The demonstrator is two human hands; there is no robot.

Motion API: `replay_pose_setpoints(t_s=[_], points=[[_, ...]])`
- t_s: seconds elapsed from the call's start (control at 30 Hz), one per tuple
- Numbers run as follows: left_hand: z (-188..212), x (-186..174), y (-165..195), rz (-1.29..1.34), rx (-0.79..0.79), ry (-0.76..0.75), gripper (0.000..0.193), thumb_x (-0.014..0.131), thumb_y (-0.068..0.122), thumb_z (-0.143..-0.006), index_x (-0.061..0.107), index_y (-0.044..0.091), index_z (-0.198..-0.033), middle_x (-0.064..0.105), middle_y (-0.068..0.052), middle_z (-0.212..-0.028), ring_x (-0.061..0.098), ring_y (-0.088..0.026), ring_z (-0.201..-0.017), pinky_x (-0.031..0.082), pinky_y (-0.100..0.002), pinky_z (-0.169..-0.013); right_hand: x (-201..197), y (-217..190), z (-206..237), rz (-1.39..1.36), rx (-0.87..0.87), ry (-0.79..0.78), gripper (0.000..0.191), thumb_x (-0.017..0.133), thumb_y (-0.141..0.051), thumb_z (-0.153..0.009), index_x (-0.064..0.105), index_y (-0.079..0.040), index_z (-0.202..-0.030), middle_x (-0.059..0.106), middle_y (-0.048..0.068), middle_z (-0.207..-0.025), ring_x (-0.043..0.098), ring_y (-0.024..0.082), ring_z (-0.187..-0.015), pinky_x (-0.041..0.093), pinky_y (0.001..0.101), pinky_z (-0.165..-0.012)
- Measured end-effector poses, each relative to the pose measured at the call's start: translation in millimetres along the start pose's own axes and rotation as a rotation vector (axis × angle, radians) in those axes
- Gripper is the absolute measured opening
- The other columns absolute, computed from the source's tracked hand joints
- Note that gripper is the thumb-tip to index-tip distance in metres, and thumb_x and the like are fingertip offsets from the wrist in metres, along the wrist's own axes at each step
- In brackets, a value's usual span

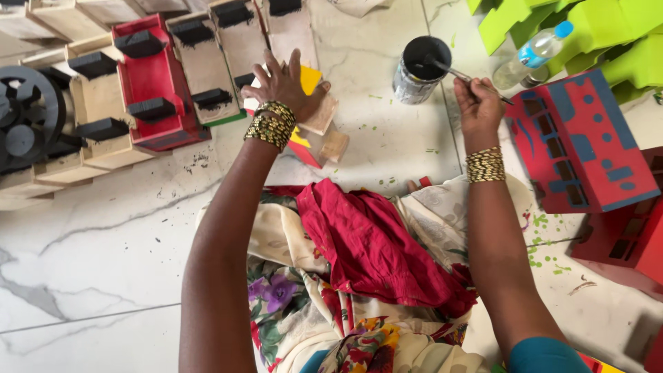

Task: The person sits on the floor and paints small wooden toy houses with black paint using a brush, holding each toy steady with one hand while brushing its surfaces. They dip the brush into a paint can between toys and set finished toys aside with others on the floor.

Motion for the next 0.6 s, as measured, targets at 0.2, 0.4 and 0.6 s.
replay_pose_setpoints(t_s=[0.2, 0.4, 0.6], points=[[2.4, 3.3, -3.0, 0.031, -0.014, 0.061, 0.091, 0.06, 0.083, -0.081, 0.038, 0.033, -0.155, 0.014, -0.023, -0.166, 0.011, -0.052, -0.151, 0.006, -0.09, -0.105, 0.7, 7.3, 46.7, 0.081, 0.027, -0.2, 0.022, 0.065, 0.01, -0.094, 0.055, -0.002, -0.109, 0.072, 0.025, -0.112, 0.075, 0.042, -0.105, 0.065, 0.0458, -0.094], [-11.6, 0.2, 20.8, -0.045, 0.065, 0.077, 0.088, 0.067, 0.077, -0.077, 0.042, 0.033, -0.15, 0.018, -0.024, -0.163, 0.014, -0.05, -0.15, 0.008, -0.089, -0.103, 30.5, 66.2, 126.9, 0.516, -0.103, -0.442, 0.012, 0.065, 0.008, -0.095, 0.06, -0.001, -0.1, 0.073, 0.023, -0.112, 0.074, 0.027, -0.098, 0.068, 0.0395, -0.094], [-12.3, 6.4, 31.3, -0.064, 0.11, 0.131, 0.086, 0.068, 0.076, -0.077, 0.045, 0.031, -0.147, 0.026, -0.024, -0.158, 0.018, -0.05, -0.146, 0.011, -0.09, -0.101, 39.1, 112.0, 139.7, 0.687, -0.115, -0.63, 0.017, 0.069, 0.011, -0.094, 0.059, -0.002, -0.099, 0.073, 0.021, -0.113, 0.075, 0.021, -0.1, 0.064, 0.0307, -0.091]])
Point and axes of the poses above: each hand's wrist, its own z-axis away from the middle knuckle, its own x-axis out of the palm, y = z × x, the point moved 4 cm from there along -z, towards the middle knuckle
